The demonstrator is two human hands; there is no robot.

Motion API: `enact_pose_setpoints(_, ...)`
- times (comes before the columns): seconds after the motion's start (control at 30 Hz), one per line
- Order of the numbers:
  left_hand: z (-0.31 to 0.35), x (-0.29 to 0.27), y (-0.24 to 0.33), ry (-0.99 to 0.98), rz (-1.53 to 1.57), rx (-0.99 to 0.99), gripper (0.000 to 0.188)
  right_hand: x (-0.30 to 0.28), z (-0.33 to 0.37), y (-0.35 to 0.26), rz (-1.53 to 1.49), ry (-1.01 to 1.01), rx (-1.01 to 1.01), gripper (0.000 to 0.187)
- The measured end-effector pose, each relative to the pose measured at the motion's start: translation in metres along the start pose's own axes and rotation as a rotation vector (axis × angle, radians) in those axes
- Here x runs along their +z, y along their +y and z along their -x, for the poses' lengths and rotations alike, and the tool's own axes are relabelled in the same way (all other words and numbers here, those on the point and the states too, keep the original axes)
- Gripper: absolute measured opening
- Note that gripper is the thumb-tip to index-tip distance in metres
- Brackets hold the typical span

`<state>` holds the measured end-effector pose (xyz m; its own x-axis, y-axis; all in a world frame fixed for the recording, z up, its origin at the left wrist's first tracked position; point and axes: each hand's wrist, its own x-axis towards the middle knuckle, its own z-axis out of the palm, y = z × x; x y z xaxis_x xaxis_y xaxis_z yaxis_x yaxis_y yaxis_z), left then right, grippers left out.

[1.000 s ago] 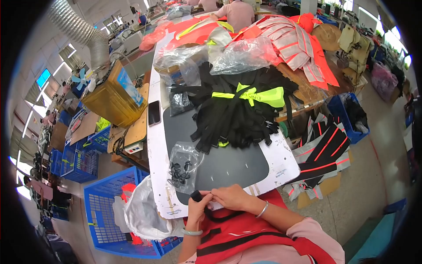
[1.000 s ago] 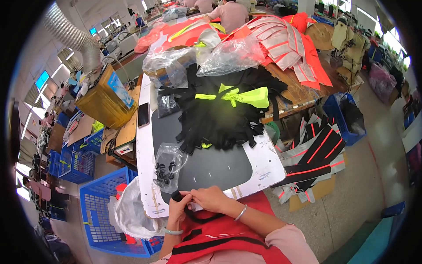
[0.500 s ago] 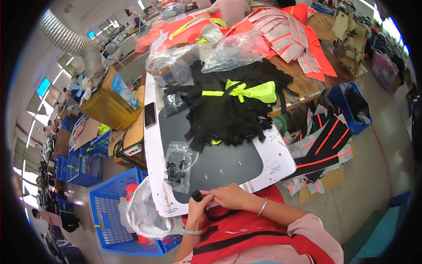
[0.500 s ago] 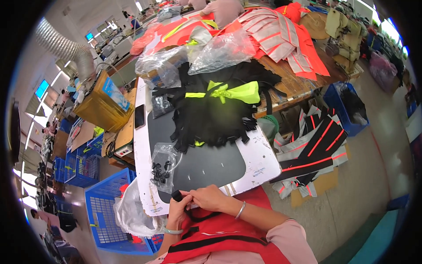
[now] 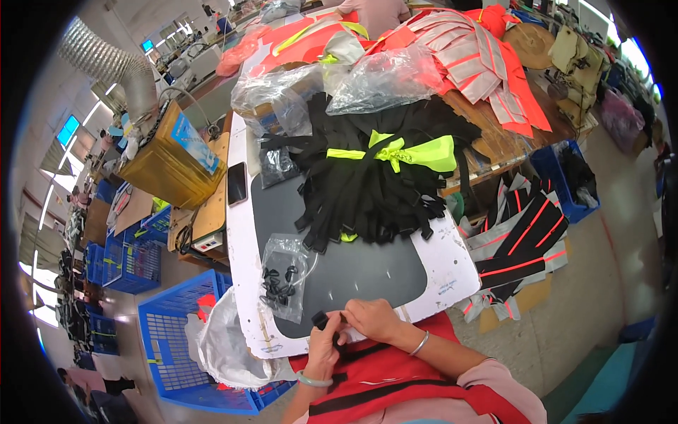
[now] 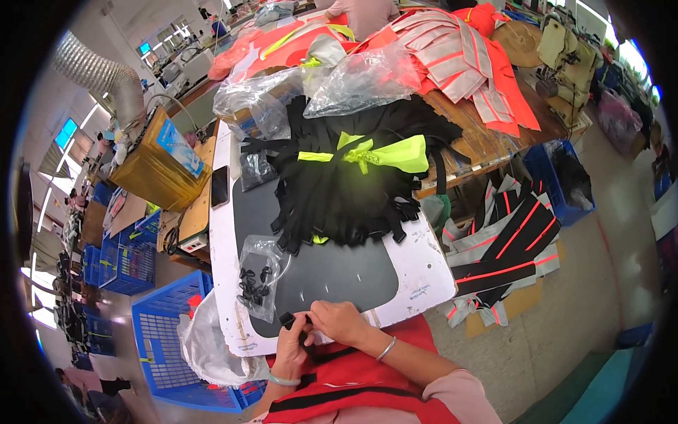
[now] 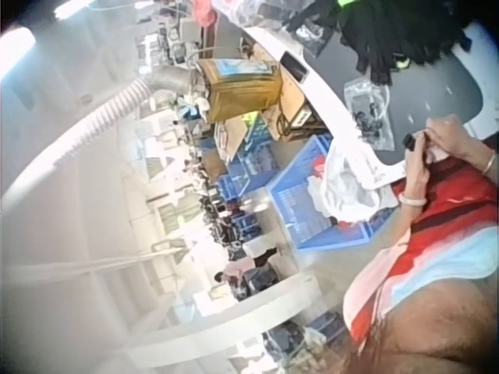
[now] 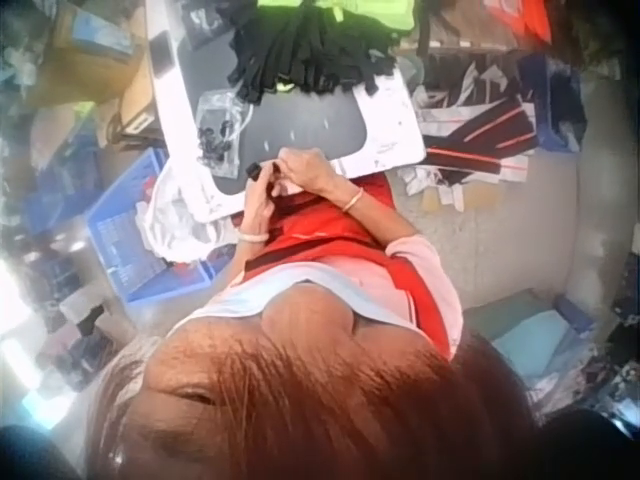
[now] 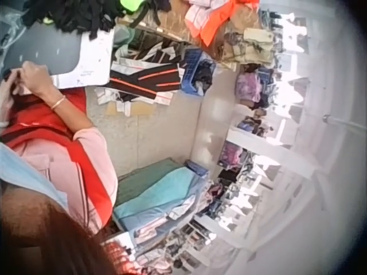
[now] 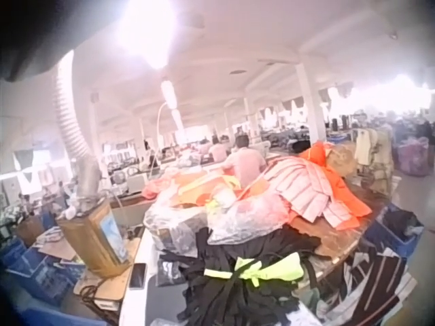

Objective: Threading and attaching plastic buckles onto black webbing straps on an assembly line.

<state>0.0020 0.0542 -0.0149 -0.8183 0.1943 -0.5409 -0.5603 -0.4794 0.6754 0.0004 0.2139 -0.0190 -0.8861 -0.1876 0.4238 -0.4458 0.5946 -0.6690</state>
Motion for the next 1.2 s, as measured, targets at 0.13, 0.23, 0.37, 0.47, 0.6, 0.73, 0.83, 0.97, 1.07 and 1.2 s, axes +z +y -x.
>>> enact_pose_setpoints(0.13, -0.001, -0.001, 0.018, -0.080, -0.177, -0.010, 0.014, -0.011, -0.011, 0.004, 0.017, -0.075, -0.003, 0.018)
enact_pose_setpoints(0.23, -0.005, -0.005, 0.022, -0.131, -0.293, -0.024, 0.013, -0.021, -0.018, 0.001, 0.017, -0.153, -0.024, 0.019)
enact_pose_setpoints(0.37, -0.005, 0.002, 0.026, -0.135, -0.235, -0.030, 0.012, -0.021, -0.023, -0.002, 0.023, -0.199, 0.017, 0.018)
enact_pose_setpoints(0.47, -0.007, 0.009, 0.029, -0.113, -0.171, -0.013, 0.010, -0.020, -0.028, -0.006, -0.224, -0.094, 0.156, 0.018)
enact_pose_setpoints(0.6, 0.000, 0.009, 0.038, -0.068, -0.321, 0.063, 0.009, -0.021, -0.028, -0.003, -0.305, -0.175, 0.137, 0.022)
enact_pose_setpoints(0.73, 0.001, 0.007, 0.045, -0.054, -0.548, 0.145, 0.010, -0.028, -0.029, 0.001, -0.395, -0.349, 0.264, 0.020)
enact_pose_setpoints(0.83, -0.009, 0.011, 0.036, -0.092, -0.586, 0.238, 0.011, -0.018, -0.027, 0.006, -0.610, -0.340, 0.442, 0.019)
enact_pose_setpoints(0.97, -0.013, 0.016, 0.031, -0.092, -0.639, 0.372, 0.009, -0.025, -0.032, 0.006, -0.627, -0.336, 0.472, 0.016)
enact_pose_setpoints(1.07, -0.018, 0.011, 0.040, -0.006, -0.595, 0.361, 0.009, -0.039, -0.035, 0.011, -0.422, -0.479, 0.400, 0.016)
enact_pose_setpoints(1.2, -0.017, 0.027, 0.042, -0.161, -0.561, 0.342, 0.021, -0.026, -0.028, 0.005, -0.831, -0.393, 0.508, 0.017)
